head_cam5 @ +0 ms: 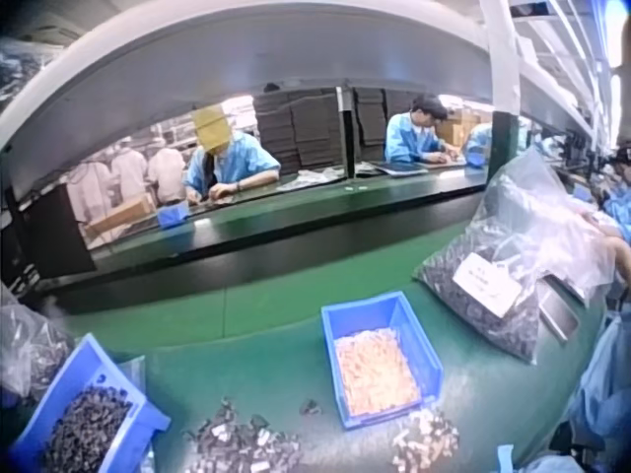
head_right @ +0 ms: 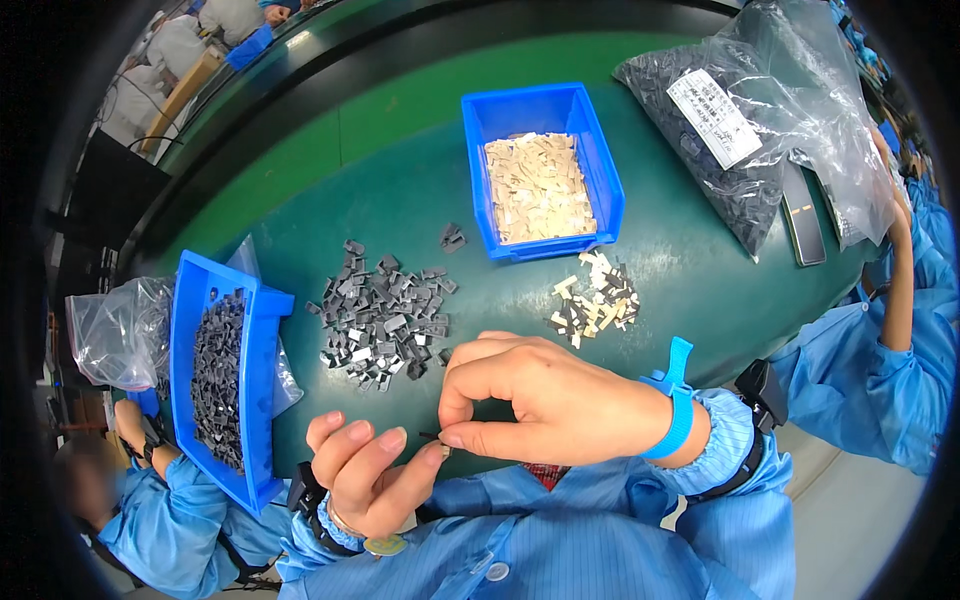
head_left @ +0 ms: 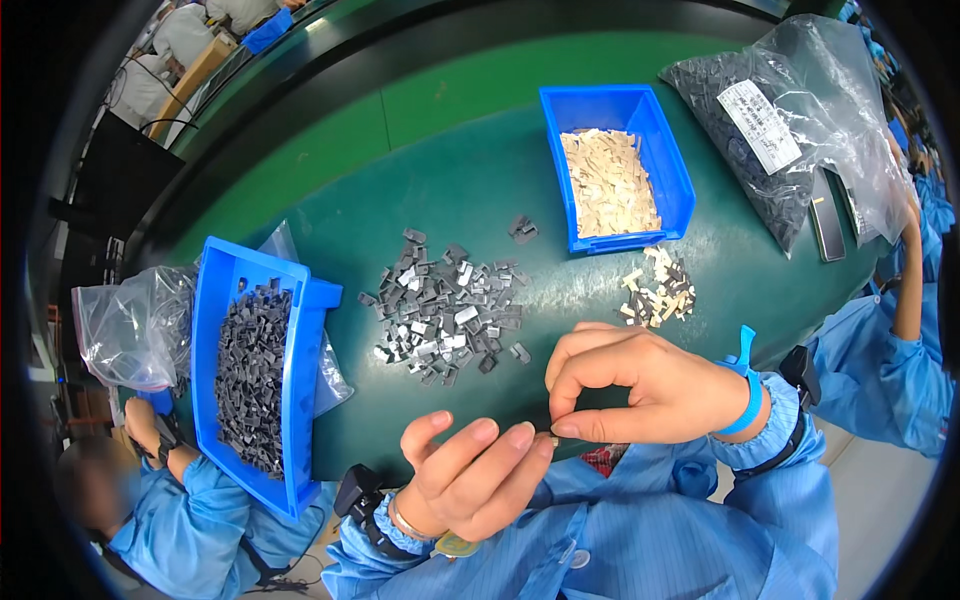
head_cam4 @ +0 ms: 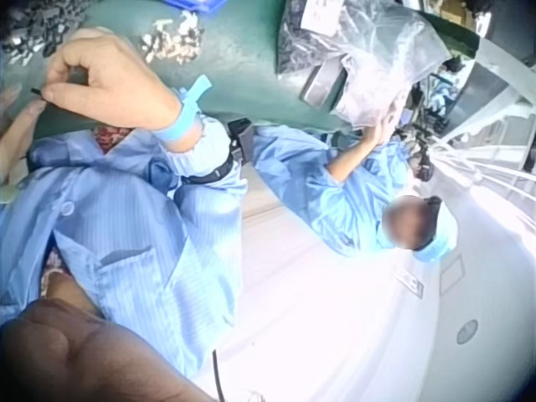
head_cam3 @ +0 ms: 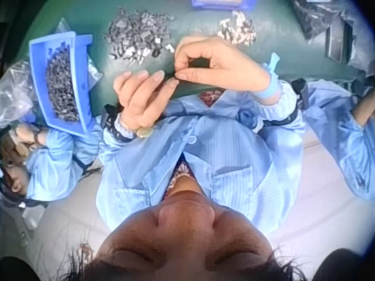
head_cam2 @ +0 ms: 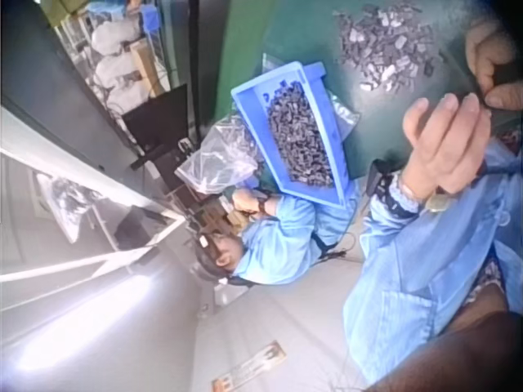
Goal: Assembling small grey and beige plastic or rubber components at a manufacturing workbench.
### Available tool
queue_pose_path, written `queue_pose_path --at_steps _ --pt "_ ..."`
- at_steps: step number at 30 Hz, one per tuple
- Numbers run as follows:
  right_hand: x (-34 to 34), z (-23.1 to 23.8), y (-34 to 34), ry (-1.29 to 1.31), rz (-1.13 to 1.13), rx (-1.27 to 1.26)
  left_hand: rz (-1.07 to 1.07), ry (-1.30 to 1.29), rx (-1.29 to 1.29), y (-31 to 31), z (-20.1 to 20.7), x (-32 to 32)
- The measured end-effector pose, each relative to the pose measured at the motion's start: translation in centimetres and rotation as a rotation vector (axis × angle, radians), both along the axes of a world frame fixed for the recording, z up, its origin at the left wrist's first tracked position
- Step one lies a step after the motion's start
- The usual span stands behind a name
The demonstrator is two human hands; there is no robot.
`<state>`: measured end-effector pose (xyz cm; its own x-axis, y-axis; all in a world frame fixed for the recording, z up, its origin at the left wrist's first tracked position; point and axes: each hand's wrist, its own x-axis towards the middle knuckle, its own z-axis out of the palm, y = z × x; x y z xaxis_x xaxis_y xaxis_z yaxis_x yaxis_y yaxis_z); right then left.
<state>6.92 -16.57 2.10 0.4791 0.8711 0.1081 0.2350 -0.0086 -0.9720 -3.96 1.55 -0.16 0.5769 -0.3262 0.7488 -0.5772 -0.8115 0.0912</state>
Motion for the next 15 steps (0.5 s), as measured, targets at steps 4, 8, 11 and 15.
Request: queue_pose_path --at_steps 4,8,11,15 --pt "-0.9 -0.2 0.1 -0.172 -0.098 -0.038 0.073 0.15 -0.094 0.0 -0.6 1.4" --pt "-1.5 -2.2 0.4 -0.344 -0.46 -0.04 0.181 0.402 -0.077 0.6 0.3 3.5" --pt "-1.3 -2.9 0.0 -0.255 -0.703 0.062 0.168 0.449 0.029 1.0 -1.0 3.4" --pt "-1.8 -3.5 -0.6 -0.178 -0.731 0.065 0.237 0.441 0.052 0.1 -1.4 4.0"
